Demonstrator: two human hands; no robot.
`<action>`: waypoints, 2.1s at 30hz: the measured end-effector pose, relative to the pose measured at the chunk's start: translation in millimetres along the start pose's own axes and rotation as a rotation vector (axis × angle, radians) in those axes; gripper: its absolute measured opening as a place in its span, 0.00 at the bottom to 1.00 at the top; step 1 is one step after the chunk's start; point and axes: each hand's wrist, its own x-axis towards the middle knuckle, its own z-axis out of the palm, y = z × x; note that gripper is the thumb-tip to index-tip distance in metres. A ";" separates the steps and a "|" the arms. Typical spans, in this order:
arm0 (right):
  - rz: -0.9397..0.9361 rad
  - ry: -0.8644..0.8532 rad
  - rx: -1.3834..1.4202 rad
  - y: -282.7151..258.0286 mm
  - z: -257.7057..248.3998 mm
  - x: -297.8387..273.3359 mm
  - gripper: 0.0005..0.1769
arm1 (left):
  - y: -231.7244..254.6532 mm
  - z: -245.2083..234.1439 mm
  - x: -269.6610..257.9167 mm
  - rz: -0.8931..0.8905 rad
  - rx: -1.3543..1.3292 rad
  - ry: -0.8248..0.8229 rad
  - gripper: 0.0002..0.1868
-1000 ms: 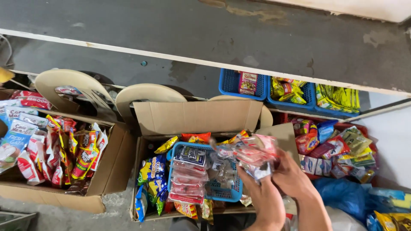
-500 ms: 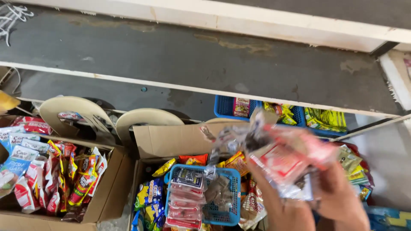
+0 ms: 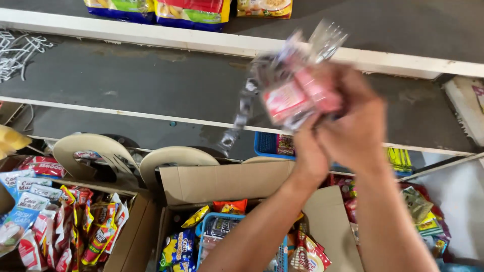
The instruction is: Sorting and arranging various snack packets from a box into a blue basket and onto a retail shelf.
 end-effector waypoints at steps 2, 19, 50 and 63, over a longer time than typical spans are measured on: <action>0.084 -0.037 -0.067 15.4 23.2 -4.6 0.25 | -10.0 -32.9 6.6 0.034 0.074 0.016 0.19; 0.512 -0.473 -0.524 219.4 95.4 -10.3 0.49 | 0.1 -151.5 166.7 -0.421 1.130 0.674 0.53; 0.596 -1.114 -0.083 121.3 169.2 -444.3 0.31 | -1.8 -211.5 -301.8 -0.526 1.315 0.421 0.08; 0.434 -1.524 -0.437 75.3 181.7 -421.2 0.39 | -53.9 -348.6 -390.0 -0.887 2.278 -0.445 0.20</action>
